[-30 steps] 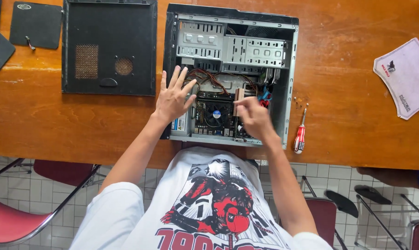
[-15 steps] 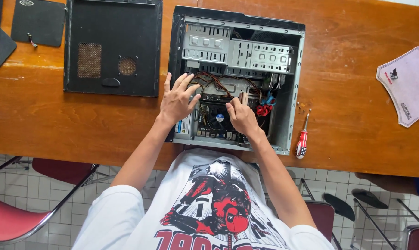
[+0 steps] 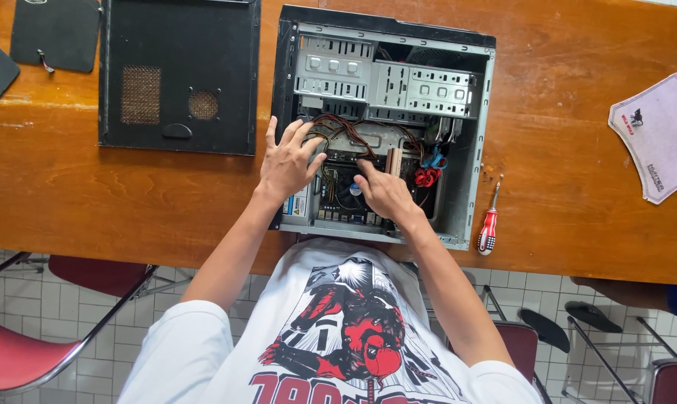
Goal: The person is assembling or repairing a desktop computer, connecting internal cables and securing components with a screwdriver.
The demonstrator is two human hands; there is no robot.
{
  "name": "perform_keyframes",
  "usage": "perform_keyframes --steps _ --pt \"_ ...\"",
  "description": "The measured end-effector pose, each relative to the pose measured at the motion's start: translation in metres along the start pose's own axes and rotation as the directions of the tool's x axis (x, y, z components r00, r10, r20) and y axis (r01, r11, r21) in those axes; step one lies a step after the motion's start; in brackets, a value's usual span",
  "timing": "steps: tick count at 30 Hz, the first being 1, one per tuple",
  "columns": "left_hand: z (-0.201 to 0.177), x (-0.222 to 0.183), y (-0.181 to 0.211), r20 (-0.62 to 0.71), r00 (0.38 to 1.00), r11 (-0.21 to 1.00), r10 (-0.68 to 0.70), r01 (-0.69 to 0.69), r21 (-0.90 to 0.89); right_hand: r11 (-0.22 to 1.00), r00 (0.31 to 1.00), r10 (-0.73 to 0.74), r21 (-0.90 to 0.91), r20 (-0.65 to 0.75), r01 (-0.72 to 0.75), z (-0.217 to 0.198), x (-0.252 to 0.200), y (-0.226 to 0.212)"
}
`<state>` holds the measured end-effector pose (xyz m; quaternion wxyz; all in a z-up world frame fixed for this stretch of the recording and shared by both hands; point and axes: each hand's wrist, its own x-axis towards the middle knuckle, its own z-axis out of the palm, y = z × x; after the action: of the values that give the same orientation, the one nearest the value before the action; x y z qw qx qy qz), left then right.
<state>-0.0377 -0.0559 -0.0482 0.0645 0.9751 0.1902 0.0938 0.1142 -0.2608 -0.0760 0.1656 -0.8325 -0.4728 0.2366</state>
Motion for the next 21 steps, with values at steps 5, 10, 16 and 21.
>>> perform_keyframes --steps 5,10,16,21 --pt "-0.005 -0.001 0.001 0.017 1.000 1.000 -0.005 0.005 -0.003 0.993 0.992 0.026 -0.112 -0.125 -0.040 0.004 0.003 0.006" --pt "0.001 -0.001 -0.001 -0.004 1.000 1.000 0.007 -0.007 0.023 0.998 0.984 0.069 -0.004 -0.165 -0.070 0.010 0.004 0.015" --pt "0.000 0.001 0.000 0.017 1.000 1.000 -0.007 0.006 0.023 0.994 0.997 -0.033 0.099 -0.064 0.039 0.011 0.006 0.014" --pt "-0.002 0.000 0.002 0.037 0.999 0.999 -0.019 0.017 0.033 0.996 0.994 -0.088 -0.015 0.069 0.089 0.008 0.002 0.003"
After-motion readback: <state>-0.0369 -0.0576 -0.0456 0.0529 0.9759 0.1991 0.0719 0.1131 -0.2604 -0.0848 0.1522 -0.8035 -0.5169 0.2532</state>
